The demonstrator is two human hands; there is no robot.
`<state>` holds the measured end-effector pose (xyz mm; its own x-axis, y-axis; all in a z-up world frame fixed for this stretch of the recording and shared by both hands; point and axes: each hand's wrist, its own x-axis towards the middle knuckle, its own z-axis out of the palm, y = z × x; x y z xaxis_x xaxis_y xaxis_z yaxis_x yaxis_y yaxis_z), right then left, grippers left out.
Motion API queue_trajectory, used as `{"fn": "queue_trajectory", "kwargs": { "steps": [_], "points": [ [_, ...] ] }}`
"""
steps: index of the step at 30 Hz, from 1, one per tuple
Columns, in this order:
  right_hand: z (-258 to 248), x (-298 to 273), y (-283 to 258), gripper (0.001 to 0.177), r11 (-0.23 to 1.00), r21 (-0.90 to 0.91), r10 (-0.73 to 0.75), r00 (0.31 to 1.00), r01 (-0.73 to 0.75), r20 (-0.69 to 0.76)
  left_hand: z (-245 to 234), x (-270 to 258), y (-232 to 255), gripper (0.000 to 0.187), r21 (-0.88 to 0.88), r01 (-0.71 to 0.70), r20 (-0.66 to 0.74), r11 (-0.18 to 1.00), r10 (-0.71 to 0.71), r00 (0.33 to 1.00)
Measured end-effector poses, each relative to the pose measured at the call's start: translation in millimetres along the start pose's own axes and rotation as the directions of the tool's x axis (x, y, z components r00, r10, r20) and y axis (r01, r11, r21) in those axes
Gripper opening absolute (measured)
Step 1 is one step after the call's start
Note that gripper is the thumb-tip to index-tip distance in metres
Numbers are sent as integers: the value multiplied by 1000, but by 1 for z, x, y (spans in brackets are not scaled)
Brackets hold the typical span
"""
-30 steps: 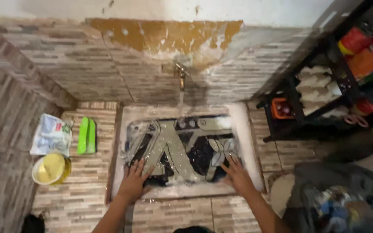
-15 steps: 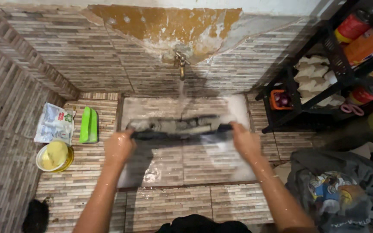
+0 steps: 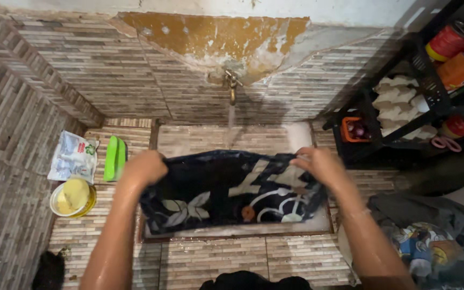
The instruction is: The person washes a dark patterned cloth by hand in a sink filled with soapy water. They repeatedly submerge, scrub, and wring the cloth under running water from a faucet.
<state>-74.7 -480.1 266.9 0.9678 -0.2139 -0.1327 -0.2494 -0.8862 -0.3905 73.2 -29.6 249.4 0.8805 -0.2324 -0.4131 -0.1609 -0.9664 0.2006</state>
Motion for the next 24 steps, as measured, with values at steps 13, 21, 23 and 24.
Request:
{"fn": "queue_trajectory", "kwargs": {
  "steps": [13, 21, 23, 24],
  "points": [
    [153, 59, 38, 46, 988, -148, 37, 999, -36, 4, 179, 107, 2, 50, 89, -37, -414, 995, 71, 907],
    [198, -35, 23, 106, 883, -388, -90, 906, 265, 414, 159, -24, 41, 123, 57, -141, 333, 988, 115, 936],
    [191, -47, 29, 112, 851, -387, -131, 857, 355, 498, 147, -44, 31, 128, 142, -249, 327, 958, 193, 925],
    [181, -57, 38, 114, 896, -313, -99, 829, 315, 551, 146, -50, 21, 130, 184, -300, 326, 936, 229, 917]
  ]
}}
